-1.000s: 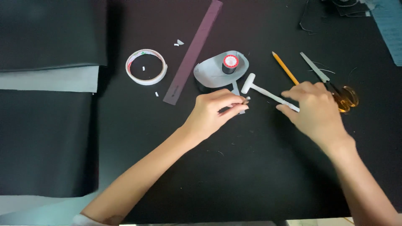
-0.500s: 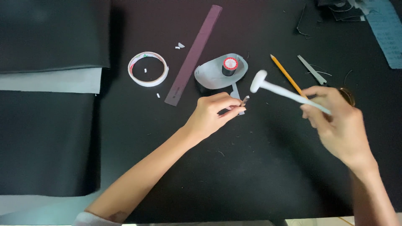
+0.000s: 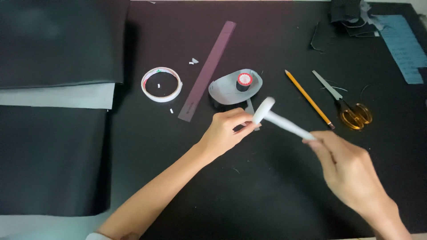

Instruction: The person marks a line on a small piece of leather and then uses a prong punch and a nylon mallet to punch a series of stitching holes along that line.

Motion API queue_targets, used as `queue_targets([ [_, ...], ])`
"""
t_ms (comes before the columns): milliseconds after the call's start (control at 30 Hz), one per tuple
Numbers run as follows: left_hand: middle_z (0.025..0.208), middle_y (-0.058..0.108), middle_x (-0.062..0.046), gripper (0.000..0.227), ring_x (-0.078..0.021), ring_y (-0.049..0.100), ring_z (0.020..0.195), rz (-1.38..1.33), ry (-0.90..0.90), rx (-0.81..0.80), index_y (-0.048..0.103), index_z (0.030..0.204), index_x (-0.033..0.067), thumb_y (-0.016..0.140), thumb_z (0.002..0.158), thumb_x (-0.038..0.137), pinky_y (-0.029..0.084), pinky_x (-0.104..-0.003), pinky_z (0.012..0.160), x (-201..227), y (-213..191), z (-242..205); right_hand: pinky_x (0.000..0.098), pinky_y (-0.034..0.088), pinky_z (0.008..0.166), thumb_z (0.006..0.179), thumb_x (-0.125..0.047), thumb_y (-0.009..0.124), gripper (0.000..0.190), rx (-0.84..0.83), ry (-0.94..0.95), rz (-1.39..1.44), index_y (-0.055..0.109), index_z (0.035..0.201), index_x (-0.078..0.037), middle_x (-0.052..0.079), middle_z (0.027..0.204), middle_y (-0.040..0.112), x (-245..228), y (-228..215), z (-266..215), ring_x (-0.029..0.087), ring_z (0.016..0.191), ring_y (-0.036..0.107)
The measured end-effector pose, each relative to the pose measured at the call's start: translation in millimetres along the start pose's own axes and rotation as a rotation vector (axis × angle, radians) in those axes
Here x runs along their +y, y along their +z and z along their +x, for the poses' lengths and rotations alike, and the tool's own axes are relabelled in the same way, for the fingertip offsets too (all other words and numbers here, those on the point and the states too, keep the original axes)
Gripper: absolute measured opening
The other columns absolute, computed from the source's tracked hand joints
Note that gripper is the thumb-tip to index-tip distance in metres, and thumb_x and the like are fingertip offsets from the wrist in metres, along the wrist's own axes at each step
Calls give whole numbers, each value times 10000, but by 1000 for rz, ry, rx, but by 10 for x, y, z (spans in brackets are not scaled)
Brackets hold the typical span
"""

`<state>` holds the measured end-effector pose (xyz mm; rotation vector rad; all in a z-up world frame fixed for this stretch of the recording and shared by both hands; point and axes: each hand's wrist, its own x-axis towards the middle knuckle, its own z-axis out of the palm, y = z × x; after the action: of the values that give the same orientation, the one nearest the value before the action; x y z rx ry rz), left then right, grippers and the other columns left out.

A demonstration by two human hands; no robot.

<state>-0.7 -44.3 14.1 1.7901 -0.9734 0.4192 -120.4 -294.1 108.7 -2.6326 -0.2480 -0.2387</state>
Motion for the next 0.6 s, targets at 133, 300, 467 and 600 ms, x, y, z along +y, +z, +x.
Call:
queue_targets([
  [133,1000,763,-107,171,-199,762,829,-23,-29,-20,736,1040,33,820,896,70,635,-280,782,-12,-2,4,337,366,465,1022,-186,584,193,56,16,-95,653,1193,-129,20,620,531,160,61,-201,151,447,411],
  [300,928,710,-93,136,-155,697,748,-43,17,-22,702,1007,14,796,910,31,589,-250,677,55,-60,30,351,347,416,995,-211,596,147,-77,71,-45,618,1127,-151,31,542,475,60,98,-100,157,365,420],
  [467,978,747,-118,129,-217,767,824,-63,-33,-23,736,1027,10,789,913,38,632,-272,754,8,5,4,315,401,536,1062,-239,568,179,189,205,-80,690,1182,-188,-35,667,628,54,46,-355,135,464,501],
  [600,977,754,-107,138,-191,759,805,-58,-44,-55,735,1041,26,787,915,46,637,-264,762,2,-7,8,324,393,385,958,-193,638,197,-101,84,-78,651,1148,-143,25,561,542,-72,63,-134,138,358,457],
])
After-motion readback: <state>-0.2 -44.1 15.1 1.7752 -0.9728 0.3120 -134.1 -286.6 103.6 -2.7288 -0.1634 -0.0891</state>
